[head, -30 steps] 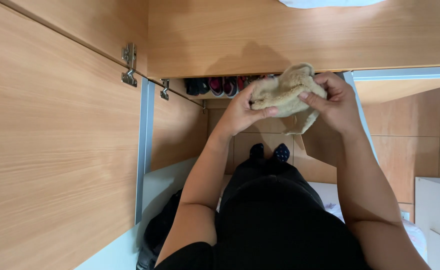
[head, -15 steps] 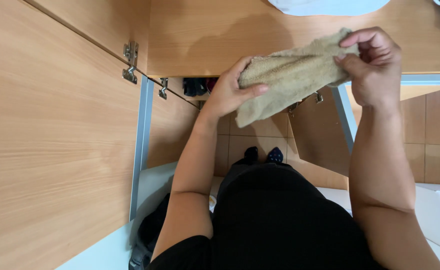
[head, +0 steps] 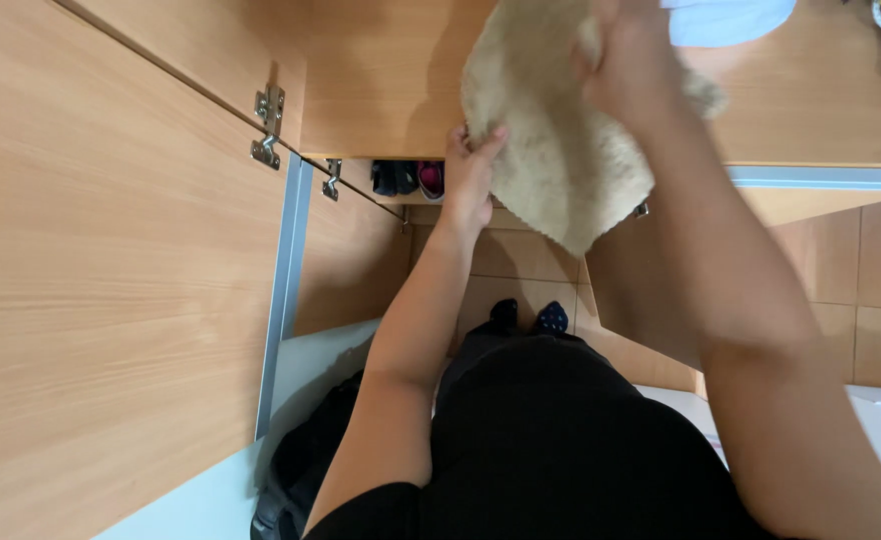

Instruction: The person cleans several pairs of shoes stored in a wooden cabinet using a beige cloth. They wipe the exterior of each shoe individually before placing them back on the shelf. After cleaning, the person closes the cabinet doors and places a black bag and a drawstring bag into a lower drawer.

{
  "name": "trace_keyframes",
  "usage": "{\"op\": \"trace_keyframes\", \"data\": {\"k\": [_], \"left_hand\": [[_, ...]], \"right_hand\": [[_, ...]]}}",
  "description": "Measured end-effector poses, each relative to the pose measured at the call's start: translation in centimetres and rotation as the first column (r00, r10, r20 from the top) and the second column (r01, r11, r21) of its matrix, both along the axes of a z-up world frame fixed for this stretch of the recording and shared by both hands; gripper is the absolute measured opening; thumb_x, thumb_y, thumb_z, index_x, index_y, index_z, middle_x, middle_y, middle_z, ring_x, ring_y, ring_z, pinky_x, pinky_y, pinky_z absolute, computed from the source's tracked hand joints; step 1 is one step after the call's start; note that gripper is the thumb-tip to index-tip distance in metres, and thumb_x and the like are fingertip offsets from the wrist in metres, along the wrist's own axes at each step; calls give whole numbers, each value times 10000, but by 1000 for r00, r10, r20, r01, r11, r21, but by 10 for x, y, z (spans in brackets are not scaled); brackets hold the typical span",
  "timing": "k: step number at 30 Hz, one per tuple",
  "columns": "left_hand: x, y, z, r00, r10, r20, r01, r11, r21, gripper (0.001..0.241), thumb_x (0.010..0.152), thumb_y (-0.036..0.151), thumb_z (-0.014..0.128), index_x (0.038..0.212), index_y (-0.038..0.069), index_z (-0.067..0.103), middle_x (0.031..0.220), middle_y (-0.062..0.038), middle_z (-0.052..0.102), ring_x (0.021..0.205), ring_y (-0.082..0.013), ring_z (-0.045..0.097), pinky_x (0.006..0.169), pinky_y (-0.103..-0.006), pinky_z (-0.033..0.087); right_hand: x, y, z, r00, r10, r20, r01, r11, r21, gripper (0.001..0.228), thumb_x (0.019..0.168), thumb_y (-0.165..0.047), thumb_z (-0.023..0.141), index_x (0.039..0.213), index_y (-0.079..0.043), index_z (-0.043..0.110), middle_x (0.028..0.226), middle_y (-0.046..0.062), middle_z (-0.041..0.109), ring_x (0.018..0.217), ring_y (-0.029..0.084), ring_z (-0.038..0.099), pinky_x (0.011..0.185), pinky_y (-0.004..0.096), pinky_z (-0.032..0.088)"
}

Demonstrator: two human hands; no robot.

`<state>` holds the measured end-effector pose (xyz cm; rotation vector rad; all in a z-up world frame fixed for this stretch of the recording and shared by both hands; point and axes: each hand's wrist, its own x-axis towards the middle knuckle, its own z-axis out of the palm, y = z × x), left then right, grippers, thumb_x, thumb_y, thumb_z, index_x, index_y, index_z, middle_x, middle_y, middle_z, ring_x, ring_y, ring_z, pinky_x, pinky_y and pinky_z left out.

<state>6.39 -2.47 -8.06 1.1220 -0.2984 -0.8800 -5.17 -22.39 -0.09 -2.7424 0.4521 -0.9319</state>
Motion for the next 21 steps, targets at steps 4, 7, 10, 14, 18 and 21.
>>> {"op": "trace_keyframes", "data": {"k": [4,7,10,14,18,21], "left_hand": [[-6,1,-2,972,192,-136,-193,981,4,829,873,9,694,1538,84,204,1371,-200,533,1146,-246,619,942,-395,556],[-5,10,1,963,225,-147,-238,969,-73,811,863,-55,656,1536,126,241,1319,-169,541,1079,-230,617,880,-376,557],[14,25,-33,960,216,-176,-242,960,-142,604,916,-73,641,1466,44,418,1252,-167,578,1054,-246,620,861,-381,562],[29,50,-38,943,158,-292,-228,947,-225,335,982,-79,584,1315,-45,571,1199,-181,612,1092,-295,635,943,-426,574],[0,45,1,874,68,-482,-207,948,-243,360,890,-107,509,1229,10,533,1170,-187,596,1080,-347,635,951,-493,576],[-17,41,19,814,59,-578,-224,950,-218,473,782,-162,456,1211,21,528,1210,-206,576,1127,-367,614,999,-524,549]], "right_hand": [[-19,98,-55,945,241,-223,-154,925,347,1011,569,-355,856,1445,11,507,1361,290,565,1234,465,566,883,599,512],[-24,128,-91,972,31,-235,15,981,191,1046,540,-418,889,1403,35,510,1268,281,585,1153,461,591,823,609,510],[-48,105,-146,949,-183,-259,233,956,178,577,811,-248,769,1338,-120,570,1146,150,682,1035,352,664,906,508,517],[-73,89,-154,917,-239,-318,333,899,285,149,964,-186,682,1091,-209,607,1021,86,732,930,327,720,841,452,555],[-37,146,-77,976,-42,-213,166,779,605,666,806,-354,829,1311,-81,492,1086,194,654,927,388,689,776,467,550],[-11,152,-97,998,-70,-3,61,834,548,782,756,-281,845,1385,-37,449,1207,238,610,999,426,649,775,475,536]]}}
